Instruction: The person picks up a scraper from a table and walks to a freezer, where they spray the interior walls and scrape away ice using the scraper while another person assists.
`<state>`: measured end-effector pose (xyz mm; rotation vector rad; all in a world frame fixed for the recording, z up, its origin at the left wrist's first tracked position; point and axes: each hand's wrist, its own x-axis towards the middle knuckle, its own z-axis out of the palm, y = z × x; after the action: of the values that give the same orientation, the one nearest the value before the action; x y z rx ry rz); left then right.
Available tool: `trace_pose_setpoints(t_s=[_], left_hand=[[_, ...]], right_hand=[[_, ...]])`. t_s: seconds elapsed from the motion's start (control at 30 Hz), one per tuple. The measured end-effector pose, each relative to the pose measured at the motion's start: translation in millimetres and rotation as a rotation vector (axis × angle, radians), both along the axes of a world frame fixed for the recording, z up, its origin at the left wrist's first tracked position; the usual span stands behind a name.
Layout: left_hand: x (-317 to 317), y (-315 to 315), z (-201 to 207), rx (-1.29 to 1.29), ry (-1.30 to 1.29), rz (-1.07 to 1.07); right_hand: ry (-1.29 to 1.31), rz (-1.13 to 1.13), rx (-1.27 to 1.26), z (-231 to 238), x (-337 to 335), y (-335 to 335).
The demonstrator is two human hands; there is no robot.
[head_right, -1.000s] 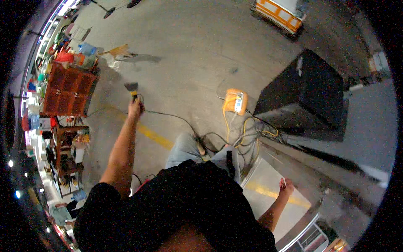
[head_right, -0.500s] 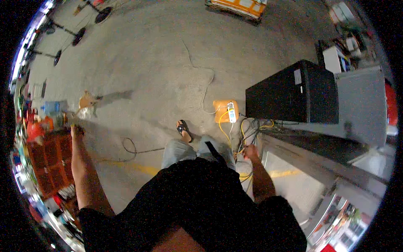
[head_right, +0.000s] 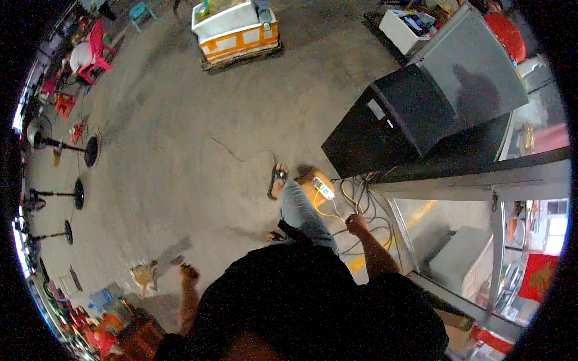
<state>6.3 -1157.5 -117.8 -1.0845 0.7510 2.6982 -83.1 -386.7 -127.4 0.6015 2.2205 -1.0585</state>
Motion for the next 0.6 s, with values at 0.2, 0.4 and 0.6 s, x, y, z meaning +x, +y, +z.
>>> trace_pose_setpoints(t_s=[0.2, 0.4, 0.6], left_hand=[[-323.9, 274.7, 46.8, -0.025, -0.152, -0.382], [-614.7, 477.8, 207.4, -0.073, 0.271, -0.795], [-774.5, 535.8, 249.3, -0.062, 0.227, -0.808]], right_hand=[[0.129, 0.196, 0.058, 14.0, -181.8, -81.3], [0.2, 0.217, -0.235, -22.4, -450.2, -100.8], [0.414, 0.331, -0.067, 60.3, -657.4, -76.3]])
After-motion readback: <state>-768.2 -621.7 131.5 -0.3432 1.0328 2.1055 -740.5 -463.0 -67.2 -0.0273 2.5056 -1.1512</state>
